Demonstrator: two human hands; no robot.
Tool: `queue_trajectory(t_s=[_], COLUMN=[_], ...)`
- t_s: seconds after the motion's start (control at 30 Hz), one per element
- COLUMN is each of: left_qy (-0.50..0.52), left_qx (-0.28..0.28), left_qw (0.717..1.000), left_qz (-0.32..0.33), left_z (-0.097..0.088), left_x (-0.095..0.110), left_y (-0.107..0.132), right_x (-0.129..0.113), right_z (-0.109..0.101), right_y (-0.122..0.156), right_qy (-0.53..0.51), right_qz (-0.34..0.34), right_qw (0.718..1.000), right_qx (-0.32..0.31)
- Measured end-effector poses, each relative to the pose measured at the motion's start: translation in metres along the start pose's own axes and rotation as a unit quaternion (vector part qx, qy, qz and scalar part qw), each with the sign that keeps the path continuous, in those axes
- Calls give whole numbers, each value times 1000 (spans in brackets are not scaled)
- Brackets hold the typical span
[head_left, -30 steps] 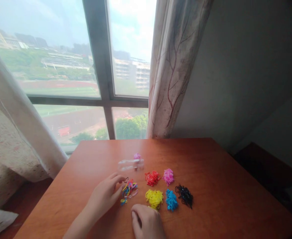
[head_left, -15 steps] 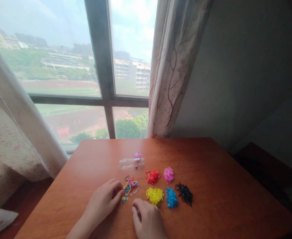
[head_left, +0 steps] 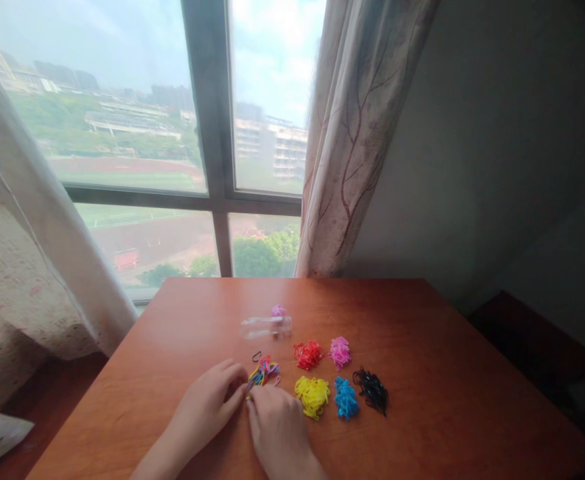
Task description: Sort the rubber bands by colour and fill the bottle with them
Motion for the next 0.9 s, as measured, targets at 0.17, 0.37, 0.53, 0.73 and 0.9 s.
queue_trajectory(t_s=[0.17, 0.37, 0.53, 0.73, 0.9], left_qy=[7, 21, 17, -4, -6], left_qx=[-16, -19, -21, -27, -32], left_qw=[1000, 1000, 1000, 999, 999], left_qz=[1, 11, 12, 16, 18], left_z=[-2, -2, 0, 3, 4], left_x=[3, 4, 3, 0, 0], left_y=[3, 5, 4, 3, 4], right_x=[6, 12, 17, 19, 17], right_z=[-2, -7, -12, -13, -14], right_y=[-1, 1, 3, 2, 8], right_qy=[-22, -104, -168, -133, -94], right_qz=[15, 44, 64, 69, 59], right_qw=[999, 993, 982, 988, 994], right_qx=[22, 40, 53, 29, 4])
Point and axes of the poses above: each hand's wrist, its own y-axis away from the middle knuckle, its own z-axis out of the palm, x = y × z, the point moved 6 cm from there along -y, towards the middle knuckle, and after that the axes turned 1 degree about y, right-handed, at the moved point
